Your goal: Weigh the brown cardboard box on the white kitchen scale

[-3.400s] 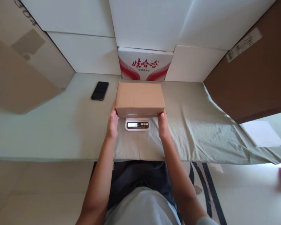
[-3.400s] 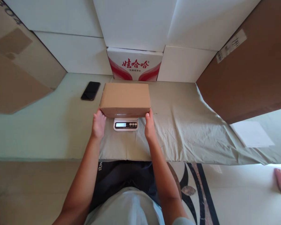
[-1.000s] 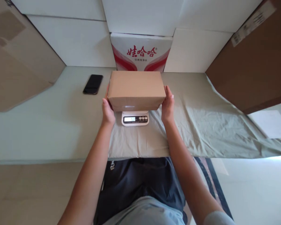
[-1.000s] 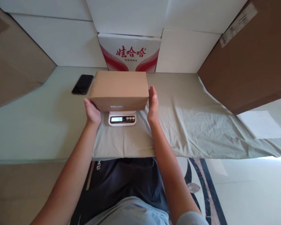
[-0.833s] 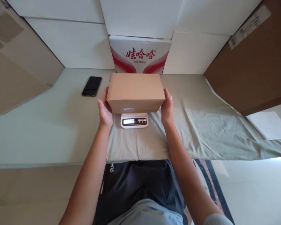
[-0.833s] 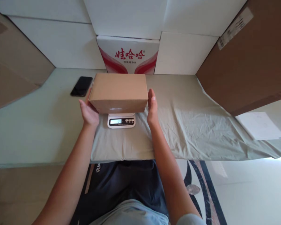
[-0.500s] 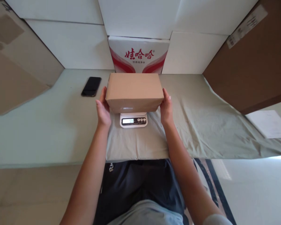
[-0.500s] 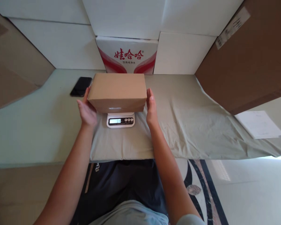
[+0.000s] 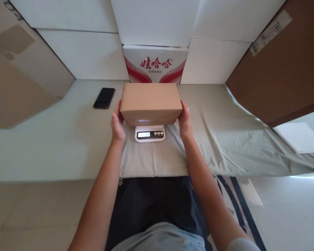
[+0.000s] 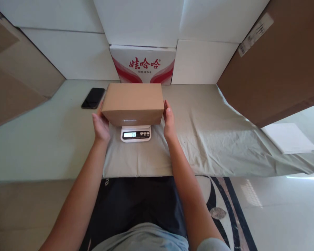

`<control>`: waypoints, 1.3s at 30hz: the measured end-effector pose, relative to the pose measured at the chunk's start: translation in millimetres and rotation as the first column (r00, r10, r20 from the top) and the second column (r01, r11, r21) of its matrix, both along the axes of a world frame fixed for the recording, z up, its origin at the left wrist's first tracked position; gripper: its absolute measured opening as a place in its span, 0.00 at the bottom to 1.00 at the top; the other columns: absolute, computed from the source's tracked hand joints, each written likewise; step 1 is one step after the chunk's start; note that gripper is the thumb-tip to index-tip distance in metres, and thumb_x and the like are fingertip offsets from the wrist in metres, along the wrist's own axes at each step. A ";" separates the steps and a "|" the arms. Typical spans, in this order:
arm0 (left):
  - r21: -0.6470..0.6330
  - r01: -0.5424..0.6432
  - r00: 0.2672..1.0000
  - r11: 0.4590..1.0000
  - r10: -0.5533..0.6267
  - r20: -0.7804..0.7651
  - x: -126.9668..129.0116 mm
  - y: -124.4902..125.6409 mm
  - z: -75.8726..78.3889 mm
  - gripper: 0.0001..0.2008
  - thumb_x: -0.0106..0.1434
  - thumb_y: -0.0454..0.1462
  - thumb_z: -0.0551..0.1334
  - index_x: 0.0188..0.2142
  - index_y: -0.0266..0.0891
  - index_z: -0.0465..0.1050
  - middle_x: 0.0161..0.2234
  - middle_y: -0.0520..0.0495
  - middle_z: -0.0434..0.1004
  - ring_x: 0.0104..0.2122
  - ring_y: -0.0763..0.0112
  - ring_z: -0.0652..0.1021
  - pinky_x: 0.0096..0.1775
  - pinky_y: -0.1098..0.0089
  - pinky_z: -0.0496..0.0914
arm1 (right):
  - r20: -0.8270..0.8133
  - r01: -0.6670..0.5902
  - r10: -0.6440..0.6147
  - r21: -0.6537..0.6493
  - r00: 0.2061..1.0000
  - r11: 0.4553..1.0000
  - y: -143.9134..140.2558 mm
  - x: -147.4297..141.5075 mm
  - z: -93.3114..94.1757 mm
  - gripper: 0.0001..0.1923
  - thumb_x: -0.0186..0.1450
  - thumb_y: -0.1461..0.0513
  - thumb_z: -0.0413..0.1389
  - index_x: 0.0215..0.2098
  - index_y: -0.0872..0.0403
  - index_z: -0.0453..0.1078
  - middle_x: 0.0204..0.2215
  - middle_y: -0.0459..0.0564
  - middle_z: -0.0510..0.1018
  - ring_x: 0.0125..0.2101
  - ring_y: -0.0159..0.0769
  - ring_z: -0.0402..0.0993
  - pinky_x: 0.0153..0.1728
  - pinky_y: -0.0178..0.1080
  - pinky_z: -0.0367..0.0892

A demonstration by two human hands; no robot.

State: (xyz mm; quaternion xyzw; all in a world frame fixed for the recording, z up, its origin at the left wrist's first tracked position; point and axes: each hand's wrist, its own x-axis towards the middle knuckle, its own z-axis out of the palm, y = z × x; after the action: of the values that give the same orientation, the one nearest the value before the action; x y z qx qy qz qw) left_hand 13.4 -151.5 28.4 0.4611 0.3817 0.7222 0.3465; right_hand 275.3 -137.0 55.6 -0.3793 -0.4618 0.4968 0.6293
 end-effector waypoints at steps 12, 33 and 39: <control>0.008 -0.017 0.999 1.000 0.017 -0.041 3.7 -7.9 7.3 0.40 0.68 0.67 0.48 0.65 0.46 0.73 0.70 0.42 0.69 0.74 0.52 0.62 0.73 0.56 0.57 | 0.011 -0.004 0.004 0.011 1.000 1.000 -1.8 0.9 3.3 0.45 0.65 0.31 0.49 0.71 0.44 0.62 0.74 0.47 0.63 0.76 0.47 0.54 0.78 0.56 0.47; 0.000 0.027 0.996 1.000 -0.027 -0.089 6.8 -19.0 9.6 0.43 0.63 0.71 0.51 0.64 0.47 0.74 0.65 0.39 0.75 0.70 0.49 0.68 0.69 0.54 0.63 | 0.082 0.116 -0.123 0.088 0.989 0.989 -23.8 -13.4 -1.1 0.34 0.72 0.39 0.47 0.70 0.42 0.65 0.72 0.44 0.66 0.76 0.46 0.55 0.78 0.55 0.47; 0.015 0.054 0.996 0.998 -0.052 -0.072 3.3 -15.6 12.0 0.40 0.66 0.69 0.51 0.57 0.43 0.79 0.57 0.39 0.82 0.65 0.49 0.76 0.66 0.54 0.69 | 0.116 0.084 -0.101 0.142 0.988 0.986 -24.8 -24.6 0.2 0.34 0.72 0.36 0.43 0.69 0.36 0.64 0.69 0.43 0.72 0.75 0.46 0.56 0.77 0.54 0.51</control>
State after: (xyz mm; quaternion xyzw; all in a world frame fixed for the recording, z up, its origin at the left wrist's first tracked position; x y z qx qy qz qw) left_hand 16.7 -167.1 40.4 0.4997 0.3754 0.6989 0.3477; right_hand 250.7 -161.8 55.8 -0.3863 -0.5142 0.4100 0.6468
